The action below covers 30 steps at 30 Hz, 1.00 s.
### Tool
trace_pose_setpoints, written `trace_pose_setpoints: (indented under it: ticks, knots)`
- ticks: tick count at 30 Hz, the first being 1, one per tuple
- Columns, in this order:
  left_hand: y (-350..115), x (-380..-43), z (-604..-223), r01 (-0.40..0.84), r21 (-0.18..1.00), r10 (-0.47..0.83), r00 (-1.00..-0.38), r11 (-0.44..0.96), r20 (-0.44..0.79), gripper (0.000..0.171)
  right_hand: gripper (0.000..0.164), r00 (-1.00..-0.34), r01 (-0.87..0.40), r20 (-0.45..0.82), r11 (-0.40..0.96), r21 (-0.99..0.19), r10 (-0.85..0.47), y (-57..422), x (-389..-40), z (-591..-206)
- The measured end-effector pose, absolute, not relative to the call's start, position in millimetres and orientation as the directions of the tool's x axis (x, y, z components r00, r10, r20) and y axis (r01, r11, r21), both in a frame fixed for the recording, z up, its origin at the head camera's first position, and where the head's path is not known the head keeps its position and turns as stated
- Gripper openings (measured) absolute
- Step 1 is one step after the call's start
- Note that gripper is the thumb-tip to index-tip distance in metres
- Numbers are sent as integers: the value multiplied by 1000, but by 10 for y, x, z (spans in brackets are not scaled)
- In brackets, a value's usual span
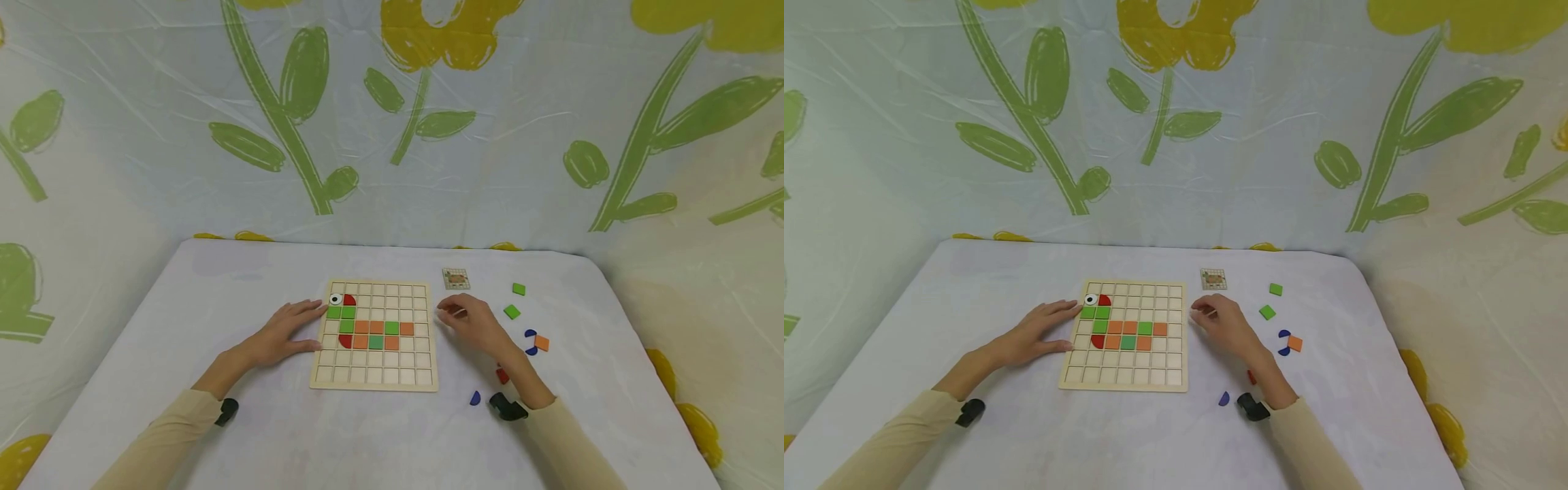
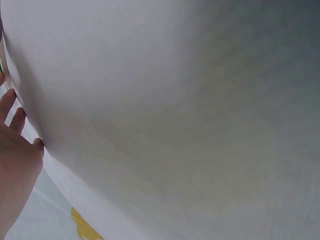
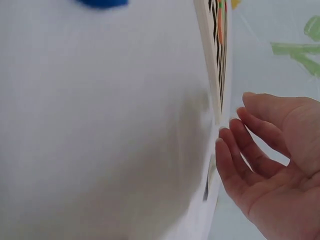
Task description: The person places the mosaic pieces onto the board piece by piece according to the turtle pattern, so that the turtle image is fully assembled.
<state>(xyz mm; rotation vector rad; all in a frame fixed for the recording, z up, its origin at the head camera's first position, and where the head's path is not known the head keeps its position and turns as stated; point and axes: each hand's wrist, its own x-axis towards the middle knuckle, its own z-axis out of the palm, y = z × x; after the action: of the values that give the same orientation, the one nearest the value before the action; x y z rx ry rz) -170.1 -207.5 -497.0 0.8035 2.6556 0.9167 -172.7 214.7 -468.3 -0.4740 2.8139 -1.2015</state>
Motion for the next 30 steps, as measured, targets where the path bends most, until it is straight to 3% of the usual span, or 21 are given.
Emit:
trace_pose_setpoints:
  ticks: [22,30]
  knots:
    - [-2090,-1691,-4957,426,628,564,-825,652,-26,80,29,-995,-91,85,757,-647,-47,3016,-1720,-4669]
    - [-2080,-1709,-4974,442,615,575,-818,653,-22,80,34,-998,-58,58,775,-629,-28,3176,-1683,-4702]
